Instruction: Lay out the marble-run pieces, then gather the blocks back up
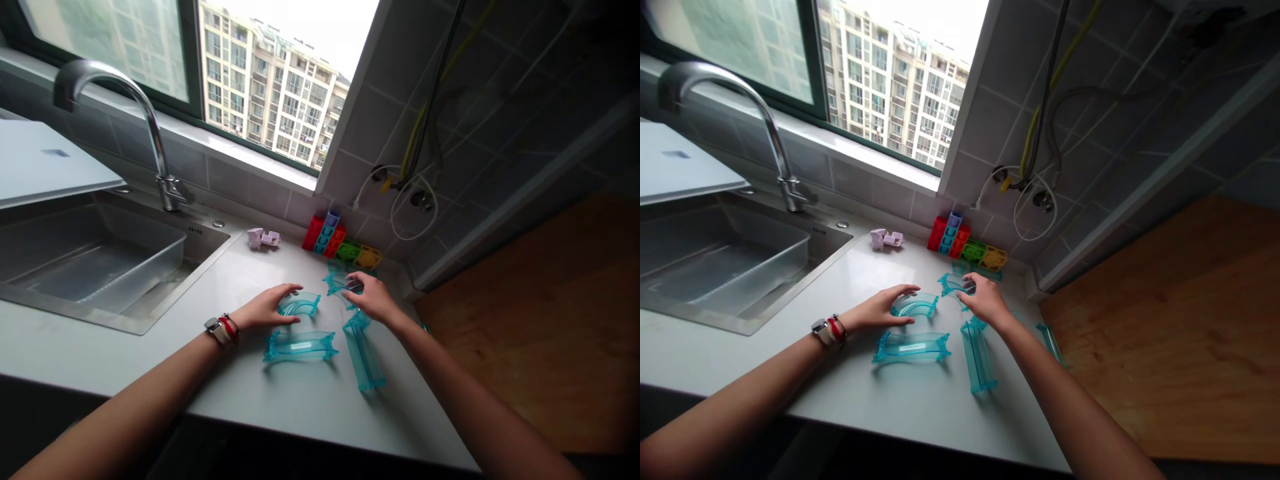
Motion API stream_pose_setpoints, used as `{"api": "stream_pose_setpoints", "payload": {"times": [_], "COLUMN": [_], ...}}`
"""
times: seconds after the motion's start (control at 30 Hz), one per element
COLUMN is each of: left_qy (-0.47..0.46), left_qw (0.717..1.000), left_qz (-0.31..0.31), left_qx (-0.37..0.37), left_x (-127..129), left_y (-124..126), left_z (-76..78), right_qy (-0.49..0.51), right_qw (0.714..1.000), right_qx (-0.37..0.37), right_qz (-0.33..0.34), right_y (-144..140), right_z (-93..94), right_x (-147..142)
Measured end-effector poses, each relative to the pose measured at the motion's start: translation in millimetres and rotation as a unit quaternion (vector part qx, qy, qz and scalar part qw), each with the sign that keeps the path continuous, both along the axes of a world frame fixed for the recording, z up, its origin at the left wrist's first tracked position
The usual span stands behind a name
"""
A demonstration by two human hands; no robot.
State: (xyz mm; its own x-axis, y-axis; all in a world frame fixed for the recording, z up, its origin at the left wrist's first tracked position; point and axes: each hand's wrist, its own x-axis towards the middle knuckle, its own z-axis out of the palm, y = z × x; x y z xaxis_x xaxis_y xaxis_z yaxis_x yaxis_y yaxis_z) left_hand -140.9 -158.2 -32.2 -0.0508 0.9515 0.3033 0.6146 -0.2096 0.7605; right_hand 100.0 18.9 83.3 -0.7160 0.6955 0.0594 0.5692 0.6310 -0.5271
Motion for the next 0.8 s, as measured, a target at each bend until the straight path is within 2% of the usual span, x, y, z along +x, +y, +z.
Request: {"api": "stream_pose_setpoints", "payload": {"times": [0.1, 0.2, 0.37, 0.57, 0.8], "left_qy": [0.007, 0.013, 0.032, 0.065, 0.078], "left_qw": [0.999, 0.995, 0.981, 0.980, 0.981], "left_qz": [0.035, 0.101, 0.187, 0.182, 0.177], "left_qx": [0.009, 0.021, 0.036, 0.034, 0.031], "left_x": [-4, -11, -14, -11, -12], "left_y": [2, 5, 9, 9, 8], "left_z": [-5.6, -11.8, -20.7, -17.5, -16.9], "right_qy": [-0.027, -0.060, -0.110, -0.145, -0.151], "right_qw": [0.999, 0.996, 0.990, 0.987, 0.985], "right_qx": [0.015, 0.029, 0.039, 0.028, 0.026], "right_qz": [-0.026, -0.050, -0.073, -0.070, -0.074], "right_y": [11, 19, 24, 23, 24], "right_z": [-16.3, -32.2, -55.9, -75.9, -81.9], "right_x": [-24, -41, -53, -55, -58]}}
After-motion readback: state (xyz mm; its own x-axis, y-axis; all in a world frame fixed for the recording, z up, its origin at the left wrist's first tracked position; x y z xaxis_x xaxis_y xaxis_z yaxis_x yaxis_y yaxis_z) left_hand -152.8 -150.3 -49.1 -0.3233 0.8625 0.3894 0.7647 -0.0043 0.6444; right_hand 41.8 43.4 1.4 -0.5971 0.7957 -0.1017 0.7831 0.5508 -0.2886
